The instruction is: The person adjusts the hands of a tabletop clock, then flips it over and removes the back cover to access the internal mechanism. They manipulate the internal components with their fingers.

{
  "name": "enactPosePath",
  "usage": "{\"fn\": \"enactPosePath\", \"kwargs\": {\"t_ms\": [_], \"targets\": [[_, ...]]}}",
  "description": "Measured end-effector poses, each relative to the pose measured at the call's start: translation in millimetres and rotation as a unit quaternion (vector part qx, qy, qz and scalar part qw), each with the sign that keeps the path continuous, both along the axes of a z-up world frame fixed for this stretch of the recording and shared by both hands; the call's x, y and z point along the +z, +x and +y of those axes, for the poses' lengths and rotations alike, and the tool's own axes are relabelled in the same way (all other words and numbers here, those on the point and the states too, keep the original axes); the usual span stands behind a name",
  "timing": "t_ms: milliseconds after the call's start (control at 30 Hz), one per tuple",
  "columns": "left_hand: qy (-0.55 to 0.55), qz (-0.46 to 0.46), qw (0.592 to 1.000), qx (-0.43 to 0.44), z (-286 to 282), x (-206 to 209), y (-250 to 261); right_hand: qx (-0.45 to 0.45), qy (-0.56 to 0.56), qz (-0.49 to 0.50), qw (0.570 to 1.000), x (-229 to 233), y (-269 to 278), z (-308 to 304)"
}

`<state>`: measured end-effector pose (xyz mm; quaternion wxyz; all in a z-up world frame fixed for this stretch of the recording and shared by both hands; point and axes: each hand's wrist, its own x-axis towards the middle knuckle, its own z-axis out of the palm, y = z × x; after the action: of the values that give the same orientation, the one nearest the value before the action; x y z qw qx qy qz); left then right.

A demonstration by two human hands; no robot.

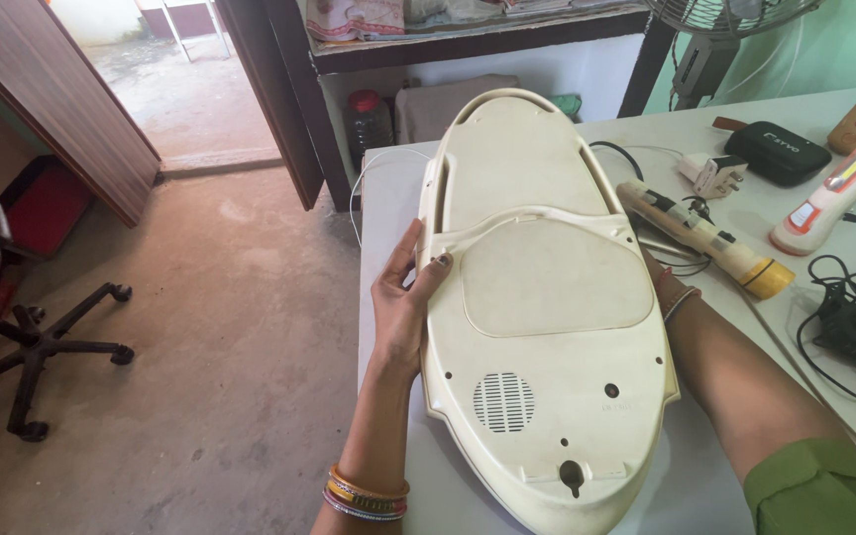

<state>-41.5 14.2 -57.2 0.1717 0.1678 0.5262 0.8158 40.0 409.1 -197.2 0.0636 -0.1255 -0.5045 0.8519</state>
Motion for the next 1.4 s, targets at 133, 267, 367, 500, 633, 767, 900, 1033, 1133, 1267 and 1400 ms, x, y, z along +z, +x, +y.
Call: {"fn": "enactPosePath", "kwargs": {"t_ms": [133,267,367,500,633,767,900,1033,1133,1267,1400], "targets": [[-0.014,0.012,1.000,-0.003,3,4,2,0.004,-0.020,-0.011,1.000,27,23,-30],[0.003,0.003,1.000,-0.017,2,10,11,0.010,-0.031,-0.013,0.999,69,46,-74],[0.017,0.004,0.999,-0.030,-1,15,23,0.003,-0.032,-0.013,0.999,92,77,-95],[0.044,-0.008,0.997,-0.060,-3,22,52,-0.021,-0.038,-0.020,0.999,101,137,-107],[0.049,-0.035,0.994,-0.088,-9,26,89,-0.048,-0.053,-0.028,0.997,92,193,-121],[0.041,-0.045,0.993,-0.102,-17,23,128,-0.083,-0.065,-0.043,0.994,84,257,-135],[0.063,-0.066,0.988,-0.125,-25,16,169,-0.115,-0.069,-0.055,0.989,85,318,-150],[0.095,-0.068,0.979,-0.168,-35,7,217,-0.153,-0.076,-0.067,0.983,86,386,-170],[0.101,-0.072,0.972,-0.202,-44,-1,251,-0.182,-0.081,-0.076,0.977,80,435,-183],[0.081,-0.072,0.967,-0.229,-51,-5,288,-0.217,-0.090,-0.079,0.969,74,487,-196],[0.063,-0.070,0.965,-0.243,-52,-1,309,-0.235,-0.085,-0.066,0.966,77,506,-197]]}}
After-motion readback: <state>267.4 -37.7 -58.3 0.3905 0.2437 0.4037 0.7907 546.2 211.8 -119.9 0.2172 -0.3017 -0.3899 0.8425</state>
